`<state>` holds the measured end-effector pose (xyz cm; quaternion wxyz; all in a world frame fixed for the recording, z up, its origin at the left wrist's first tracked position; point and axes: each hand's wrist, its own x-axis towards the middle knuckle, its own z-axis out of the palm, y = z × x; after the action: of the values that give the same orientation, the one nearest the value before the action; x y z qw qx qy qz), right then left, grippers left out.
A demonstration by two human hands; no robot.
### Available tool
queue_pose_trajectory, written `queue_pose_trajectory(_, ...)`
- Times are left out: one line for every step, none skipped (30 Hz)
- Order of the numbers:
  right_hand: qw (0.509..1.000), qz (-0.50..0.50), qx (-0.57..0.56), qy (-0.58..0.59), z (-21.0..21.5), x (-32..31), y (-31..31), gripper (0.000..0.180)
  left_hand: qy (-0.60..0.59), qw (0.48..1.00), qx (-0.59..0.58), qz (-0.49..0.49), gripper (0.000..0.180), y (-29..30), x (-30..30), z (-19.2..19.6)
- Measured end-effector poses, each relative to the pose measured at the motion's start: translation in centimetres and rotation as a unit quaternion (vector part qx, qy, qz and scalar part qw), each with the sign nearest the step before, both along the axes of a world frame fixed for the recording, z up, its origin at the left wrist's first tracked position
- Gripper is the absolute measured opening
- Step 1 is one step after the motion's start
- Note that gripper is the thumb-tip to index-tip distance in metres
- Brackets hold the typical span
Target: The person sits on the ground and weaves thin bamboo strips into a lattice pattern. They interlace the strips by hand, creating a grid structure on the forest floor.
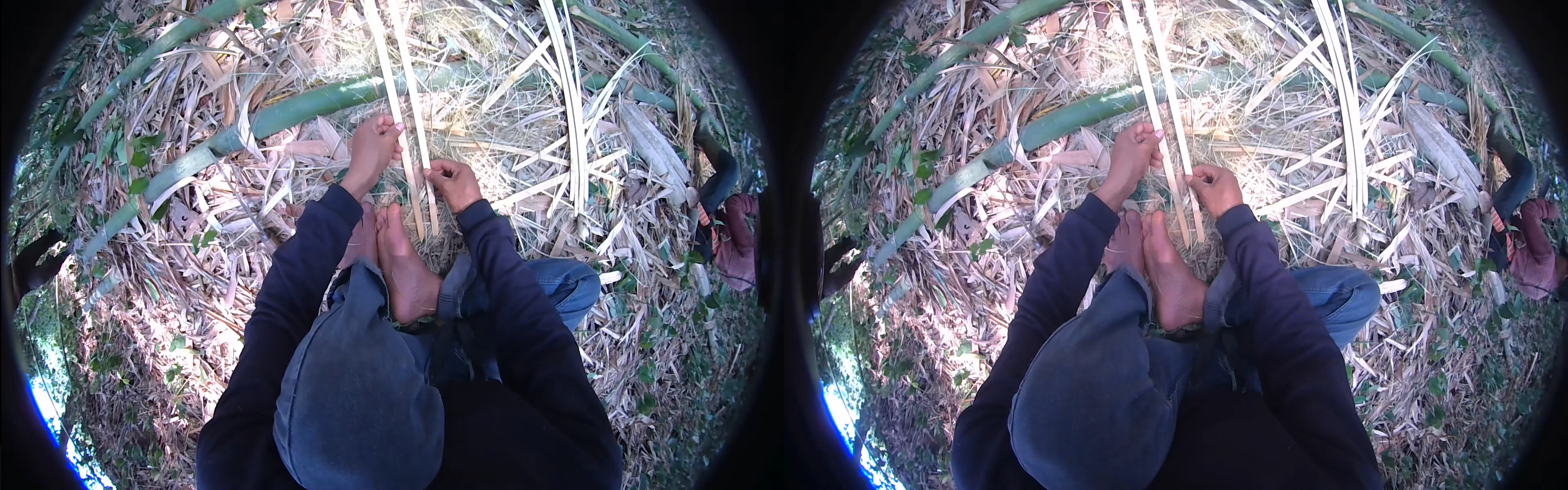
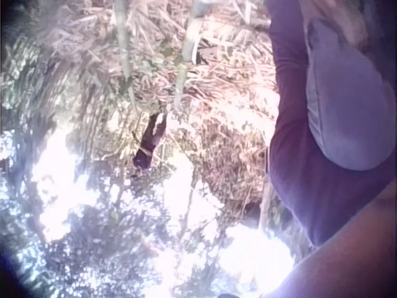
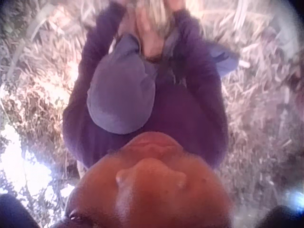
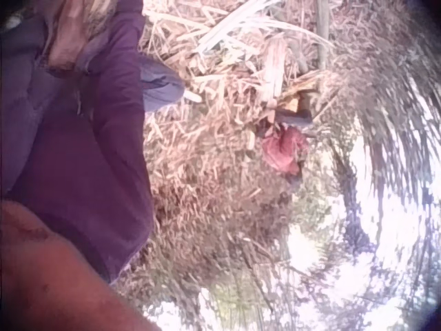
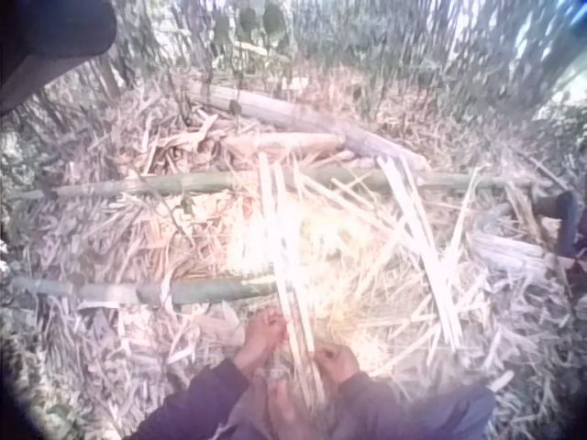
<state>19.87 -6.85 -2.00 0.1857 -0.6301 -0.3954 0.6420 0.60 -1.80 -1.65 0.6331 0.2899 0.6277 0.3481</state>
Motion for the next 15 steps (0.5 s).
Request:
queue_pose_trajectory(0.999, 0.023, 0.012, -0.023, 0.3, 0.1, 0.0, 0.018, -0.002, 1.0, 0.001, 0.002, 0.019, 0.0, 0.0, 0.0)
queue_pose_trajectory(1.0, 0.016, 0.016, -0.016, 0.2, 0.2, -0.3, 0.019, -0.003, 1.0, 0.001, 0.002, 0.019, -0.1, 0.1, 0.0)
queue_pose_trajectory(1.0, 0.009, 0.023, -0.009, -0.3, 0.3, -0.6, 0.02, -0.005, 1.0, 0.004, 0.003, 0.019, -0.1, 0.3, 0.0)
queue_pose_trajectory(1.0, 0.002, 0.029, -0.003, -0.7, 0.5, -0.9, 0.022, -0.01, 1.0, 0.004, 0.002, 0.019, -0.1, 0.4, 0.0)
queue_pose_trajectory(0.999, 0.003, 0.03, -0.016, -0.8, 0.5, -0.9, 0.025, -0.014, 1.0, 0.005, 0.002, 0.019, 0.0, 0.3, -0.2)
queue_pose_trajectory(0.999, 0.004, 0.027, -0.025, -0.8, 0.5, -0.9, 0.025, -0.018, 1.0, 0.006, 0.001, 0.019, 0.0, 0.3, -0.3)
queue_pose_trajectory(0.999, 0.005, 0.024, -0.033, -0.8, 0.5, -0.8, 0.026, -0.02, 1.0, 0.01, -0.001, 0.017, -0.1, 0.3, -0.4)
queue_pose_trajectory(0.999, 0.006, 0.019, -0.043, -0.6, 0.5, -0.9, 0.027, -0.021, 1.0, 0.006, 0.0, 0.017, -0.1, 0.3, -0.3)
queue_pose_trajectory(0.999, 0.008, 0.01, -0.042, -0.5, 0.4, -0.8, 0.027, -0.023, 1.0, 0.003, 0.0, 0.016, -0.1, 0.3, -0.3)
queue_pose_trajectory(0.999, 0.006, 0.017, -0.041, -0.4, 0.3, -0.8, 0.027, -0.024, 1.0, -0.001, 0.0, 0.016, 0.0, 0.4, -0.2)
queue_pose_trajectory(0.999, 0.006, 0.024, -0.04, 0.0, 0.0, -0.7, 0.026, -0.014, 1.0, -0.009, 0.011, 0.016, -0.2, 0.5, -0.2)
queue_pose_trajectory(0.999, 0.006, 0.03, -0.04, 0.4, -0.3, -0.8, 0.026, -0.015, 1.0, -0.011, 0.006, 0.016, -0.2, 0.4, -0.1)
queue_pose_trajectory(0.998, 0.011, 0.023, -0.049, 0.9, -0.5, -0.8, 0.025, -0.015, 1.0, -0.012, 0.001, 0.016, -0.3, 0.1, -0.1)
queue_pose_trajectory(0.996, 0.018, 0.048, -0.067, 0.7, -0.4, -1.1, 0.025, -0.019, 1.0, -0.012, -0.005, 0.015, -0.3, 0.1, -0.3)
queue_pose_trajectory(0.993, 0.026, 0.076, -0.085, 0.0, -0.3, -1.4, 0.026, -0.021, 1.0, -0.009, -0.008, 0.016, -0.3, 0.1, -0.4)
